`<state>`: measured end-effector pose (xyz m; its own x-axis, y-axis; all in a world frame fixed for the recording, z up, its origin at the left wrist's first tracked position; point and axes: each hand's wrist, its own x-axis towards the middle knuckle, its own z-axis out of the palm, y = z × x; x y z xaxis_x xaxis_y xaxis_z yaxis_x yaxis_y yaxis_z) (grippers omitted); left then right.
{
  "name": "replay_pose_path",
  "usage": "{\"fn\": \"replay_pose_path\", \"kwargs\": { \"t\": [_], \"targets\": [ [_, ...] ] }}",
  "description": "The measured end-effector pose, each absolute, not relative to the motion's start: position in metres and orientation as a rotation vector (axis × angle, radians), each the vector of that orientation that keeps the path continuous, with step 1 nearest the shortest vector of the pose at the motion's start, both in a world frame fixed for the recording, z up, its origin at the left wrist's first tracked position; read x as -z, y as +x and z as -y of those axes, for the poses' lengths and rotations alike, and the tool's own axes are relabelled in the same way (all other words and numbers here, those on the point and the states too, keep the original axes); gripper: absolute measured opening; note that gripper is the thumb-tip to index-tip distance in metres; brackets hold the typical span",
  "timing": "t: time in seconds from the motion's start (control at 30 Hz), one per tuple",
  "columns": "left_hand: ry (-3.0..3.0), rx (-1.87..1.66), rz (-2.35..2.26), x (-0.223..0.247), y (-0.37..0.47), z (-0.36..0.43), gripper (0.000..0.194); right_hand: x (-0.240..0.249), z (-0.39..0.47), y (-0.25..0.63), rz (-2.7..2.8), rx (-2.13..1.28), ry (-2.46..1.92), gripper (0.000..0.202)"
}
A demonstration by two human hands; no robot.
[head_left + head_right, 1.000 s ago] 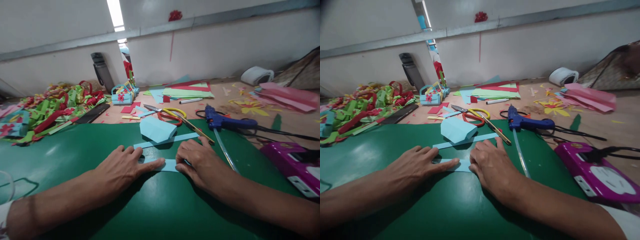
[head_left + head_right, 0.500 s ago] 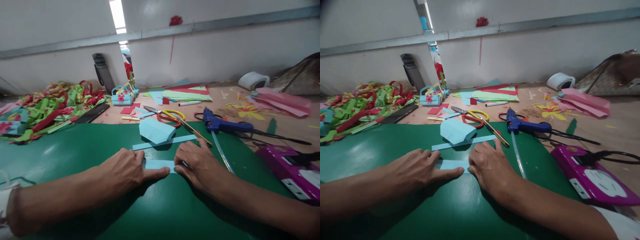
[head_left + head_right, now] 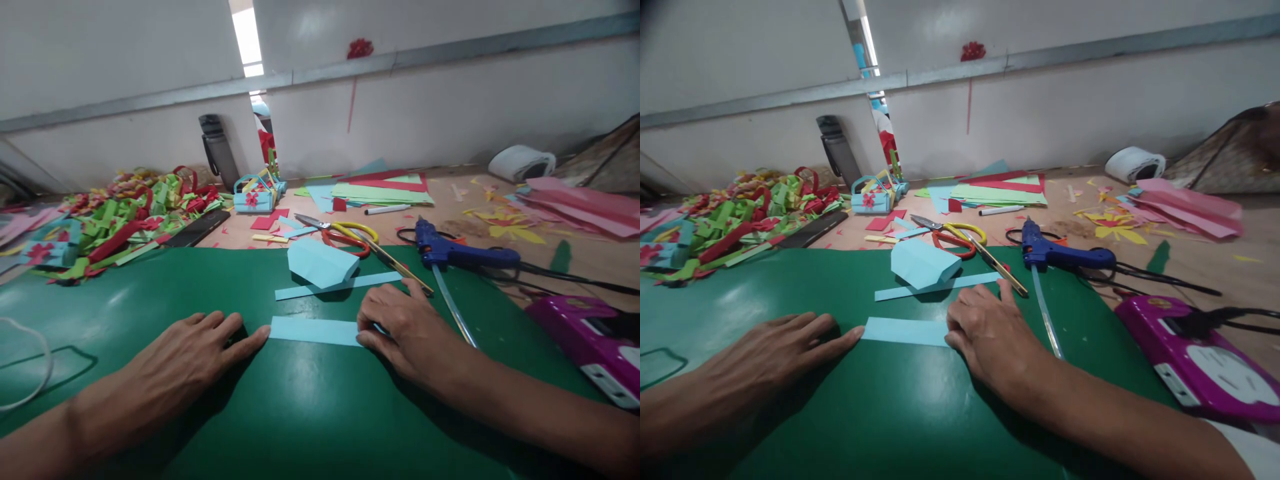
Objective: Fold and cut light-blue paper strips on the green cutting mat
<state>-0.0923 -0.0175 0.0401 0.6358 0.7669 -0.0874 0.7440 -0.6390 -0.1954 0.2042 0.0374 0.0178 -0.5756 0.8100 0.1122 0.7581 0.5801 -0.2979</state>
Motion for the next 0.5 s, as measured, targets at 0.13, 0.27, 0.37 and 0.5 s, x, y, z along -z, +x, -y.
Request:
{"fn": "replay_pose_path", "kwargs": {
  "t": [0.13, 0.27, 0.37, 0.5],
  "targets": [
    [-2.526, -0.119, 1.243, -0.042, -0.092, 0.018, 0.043, -0.019, -0.038, 0.204, 2.569, -0.335, -1.317, 0.011],
    [-2.675, 0.204, 0.915, -0.042, -0.044, 0.013, 0.032, -0.02, -0.035, 0.201, 2.571, -0.338, -1.326, 0.012],
    [-2.908, 0.113, 0.816, -0.032, -0.004, 0.002, 0.031, -0.021, -0.033, 0.203, 2.565, -0.341, -1.333, 0.008],
    [-3.092, 0.083, 0.854, -0.015, 0.01, -0.01, 0.024, -0.023, -0.036, 0.222, 2.549, -0.311, -1.401, 0.009]
  ]
}}
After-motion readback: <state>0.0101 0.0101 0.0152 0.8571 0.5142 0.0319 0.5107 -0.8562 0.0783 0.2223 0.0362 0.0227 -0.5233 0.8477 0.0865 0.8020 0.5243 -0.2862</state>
